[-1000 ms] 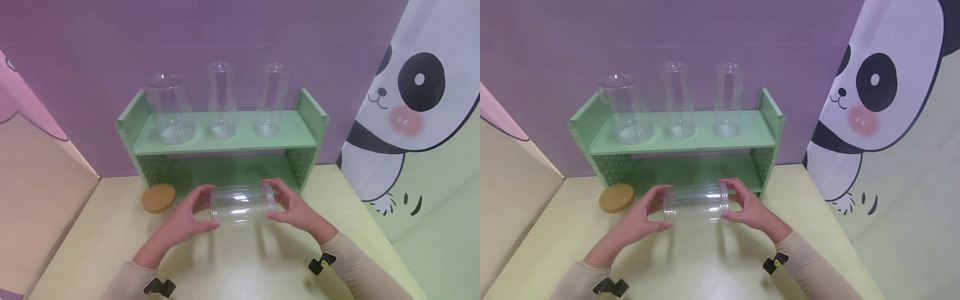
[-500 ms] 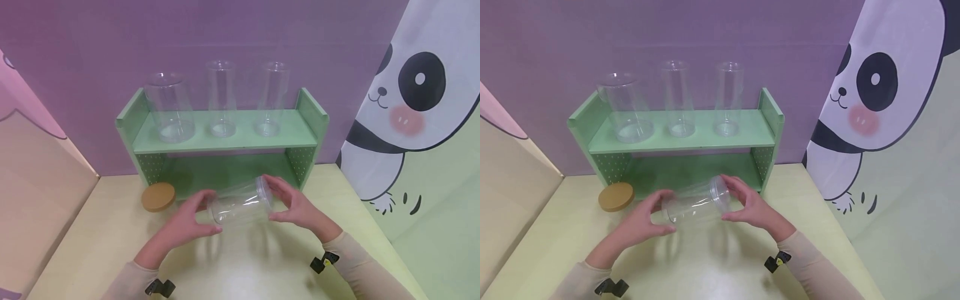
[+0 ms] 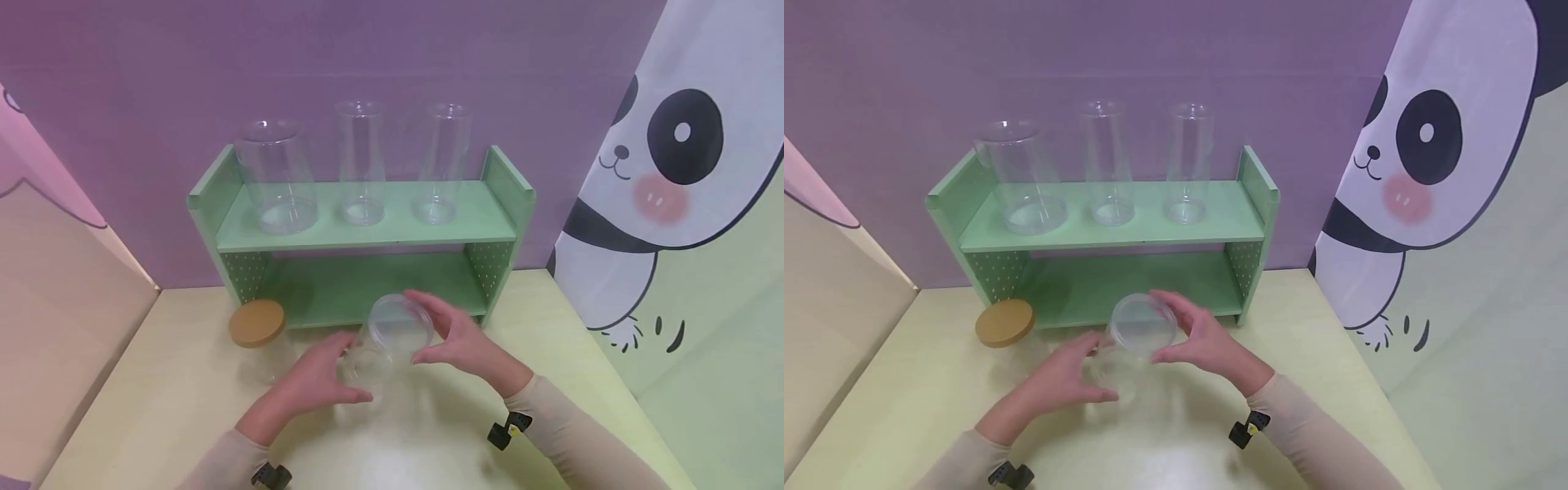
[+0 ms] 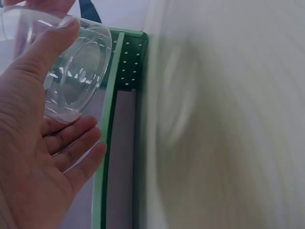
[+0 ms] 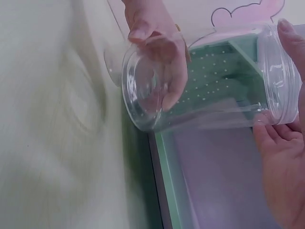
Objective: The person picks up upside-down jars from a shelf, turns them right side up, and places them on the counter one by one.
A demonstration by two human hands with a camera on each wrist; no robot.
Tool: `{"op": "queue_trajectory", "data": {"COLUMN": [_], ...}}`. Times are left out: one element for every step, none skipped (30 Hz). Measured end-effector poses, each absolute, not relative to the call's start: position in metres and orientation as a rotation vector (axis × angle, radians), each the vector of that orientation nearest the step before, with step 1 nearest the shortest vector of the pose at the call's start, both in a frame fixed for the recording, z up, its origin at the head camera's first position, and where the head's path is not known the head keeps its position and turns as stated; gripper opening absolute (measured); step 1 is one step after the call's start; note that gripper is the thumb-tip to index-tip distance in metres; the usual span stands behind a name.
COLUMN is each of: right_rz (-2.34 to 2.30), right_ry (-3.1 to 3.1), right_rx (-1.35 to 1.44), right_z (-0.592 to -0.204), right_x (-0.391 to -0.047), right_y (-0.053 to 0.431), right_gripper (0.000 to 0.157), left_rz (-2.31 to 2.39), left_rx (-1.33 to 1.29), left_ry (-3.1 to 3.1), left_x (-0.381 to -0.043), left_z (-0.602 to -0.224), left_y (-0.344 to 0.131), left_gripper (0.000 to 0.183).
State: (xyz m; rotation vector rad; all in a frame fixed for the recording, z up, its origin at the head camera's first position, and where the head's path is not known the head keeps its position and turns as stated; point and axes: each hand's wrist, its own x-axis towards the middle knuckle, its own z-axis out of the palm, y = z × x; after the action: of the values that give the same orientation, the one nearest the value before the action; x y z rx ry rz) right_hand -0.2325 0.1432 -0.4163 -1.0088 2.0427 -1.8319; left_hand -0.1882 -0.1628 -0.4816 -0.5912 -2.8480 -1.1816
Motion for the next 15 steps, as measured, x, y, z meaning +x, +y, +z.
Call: {"op": "queue_trajectory", "data": {"right_rz": [-1.824, -1.818, -1.809, -1.8, -1.792, -1.782, -1.77, -1.759, -1.75, -1.741, -1.731, -1.72, -1.708, -1.7, -1.692], "right_ry": [2.047, 2.052, 2.058, 2.065, 2.068, 2.073, 2.079, 2.084, 2.086, 2.089, 2.095, 2.104, 2.112, 2.118, 2.125], "right_rx": [-1.006, -1.008, -1.012, -1.016, -1.023, -1.029, -1.04, -1.051, -1.059, -1.067, -1.072, -1.072, -1.072, -1.071, -1.066], "right_z": [-0.416, -0.416, -0.416, -0.416, -0.416, -0.416, -0.416, -0.415, -0.414, -0.414, -0.413, -0.412, -0.411, -0.412, -0.412], "right_x": [-0.232, -0.232, -0.233, -0.233, -0.233, -0.234, -0.234, -0.235, -0.235, -0.235, -0.235, -0.235, -0.235, -0.235, -0.235], "right_y": [0.141, 0.14, 0.139, 0.138, 0.137, 0.137, 0.136, 0.136, 0.135, 0.134, 0.134, 0.133, 0.133, 0.132, 0.132], "right_gripper": [0.102, 0.102, 0.102, 0.102, 0.102, 0.102, 0.102, 0.102, 0.103, 0.103, 0.103, 0.103, 0.103, 0.103, 0.102], "left_rz": [-1.181, -1.186, -1.191, -1.196, -1.202, -1.212, -1.232, -1.26, -1.292, -1.327, -1.363, -1.397, -1.427, -1.442, -1.448], "left_rx": [-0.603, -0.617, -0.625, -0.636, -0.647, -0.653, -0.657, -0.664, -0.673, -0.684, -0.694, -0.704, -0.712, -0.719, -0.722], "left_ry": [-2.848, -2.847, -2.848, -2.846, -2.842, -2.838, -2.832, -2.823, -2.811, -2.797, -2.782, -2.768, -2.755, -2.745, -2.74], "left_x": [-0.189, -0.189, -0.189, -0.19, -0.19, -0.191, -0.191, -0.192, -0.192, -0.193, -0.193, -0.194, -0.194, -0.195, -0.195], "left_z": [-0.483, -0.485, -0.486, -0.488, -0.489, -0.49, -0.491, -0.492, -0.492, -0.493, -0.494, -0.495, -0.496, -0.497, -0.498], "left_y": [-0.162, -0.161, -0.16, -0.159, -0.157, -0.156, -0.155, -0.154, -0.152, -0.151, -0.149, -0.148, -0.147, -0.146, -0.146], "left_gripper": [0.09, 0.089, 0.089, 0.089, 0.09, 0.091, 0.091, 0.092, 0.093, 0.093, 0.094, 0.096, 0.097, 0.1, 0.101]}}
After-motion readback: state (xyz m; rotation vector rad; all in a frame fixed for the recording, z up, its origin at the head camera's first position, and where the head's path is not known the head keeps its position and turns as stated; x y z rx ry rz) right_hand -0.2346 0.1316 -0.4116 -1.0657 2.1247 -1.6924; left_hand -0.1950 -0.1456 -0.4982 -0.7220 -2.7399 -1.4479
